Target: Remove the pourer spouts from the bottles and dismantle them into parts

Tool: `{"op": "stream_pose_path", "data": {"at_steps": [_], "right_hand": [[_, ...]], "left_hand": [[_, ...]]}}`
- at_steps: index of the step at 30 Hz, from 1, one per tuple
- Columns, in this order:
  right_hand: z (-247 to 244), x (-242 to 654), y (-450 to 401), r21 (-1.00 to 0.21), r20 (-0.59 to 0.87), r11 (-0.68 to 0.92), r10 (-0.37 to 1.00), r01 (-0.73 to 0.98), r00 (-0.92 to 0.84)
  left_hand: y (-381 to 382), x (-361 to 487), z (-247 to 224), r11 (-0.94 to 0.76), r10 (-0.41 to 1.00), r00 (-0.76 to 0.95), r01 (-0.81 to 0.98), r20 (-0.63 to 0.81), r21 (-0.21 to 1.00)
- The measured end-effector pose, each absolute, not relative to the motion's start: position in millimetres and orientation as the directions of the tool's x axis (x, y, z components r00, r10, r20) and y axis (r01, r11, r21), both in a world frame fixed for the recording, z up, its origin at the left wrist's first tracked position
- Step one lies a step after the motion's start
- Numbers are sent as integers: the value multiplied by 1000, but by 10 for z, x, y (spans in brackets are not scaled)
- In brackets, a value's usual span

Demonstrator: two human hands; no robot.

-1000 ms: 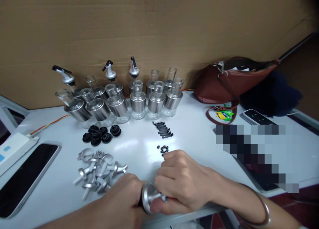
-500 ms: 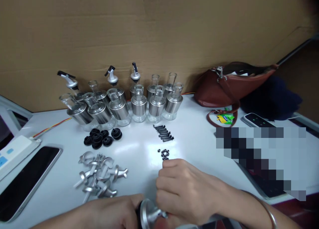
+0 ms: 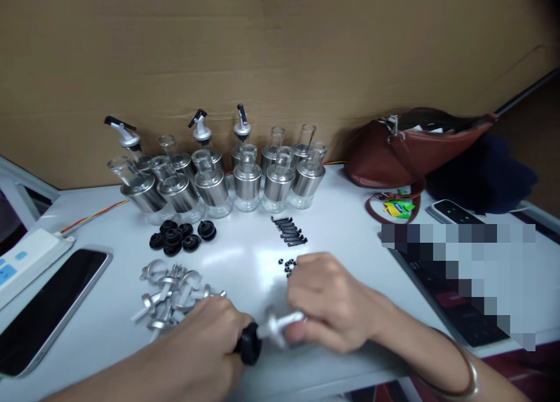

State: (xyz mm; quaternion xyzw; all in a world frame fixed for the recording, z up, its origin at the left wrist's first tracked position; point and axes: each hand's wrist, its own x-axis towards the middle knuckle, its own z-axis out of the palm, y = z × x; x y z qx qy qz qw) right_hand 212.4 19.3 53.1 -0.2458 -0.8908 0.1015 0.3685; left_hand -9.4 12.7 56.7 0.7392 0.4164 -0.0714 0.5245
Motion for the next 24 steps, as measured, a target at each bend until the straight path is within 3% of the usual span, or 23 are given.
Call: {"op": "stream_pose_path", "data": {"at_steps": [2, 4, 10, 16, 24], "right_hand": [[545, 2229, 257, -539, 653, 781, 624, 314, -430], [566, 2288, 295, -631, 665, 720, 694, 289, -276], [527, 2167, 247, -556, 595, 746, 665, 366, -452], [445, 2145, 263, -579, 605, 726, 687, 370, -402], [463, 2183, 304, -566, 609, 718, 696, 405, -382]], "left_hand": [[141, -112, 569, -359, 582, 698, 681, -417, 638], [176, -111, 573, -450, 615, 695, 697, -373, 558], [257, -82, 622, -524, 719, 633, 765, -287, 373], [403, -118, 690, -446, 823, 480, 877, -303, 178], [796, -368, 818, -436, 893, 443, 896, 84, -87]]}}
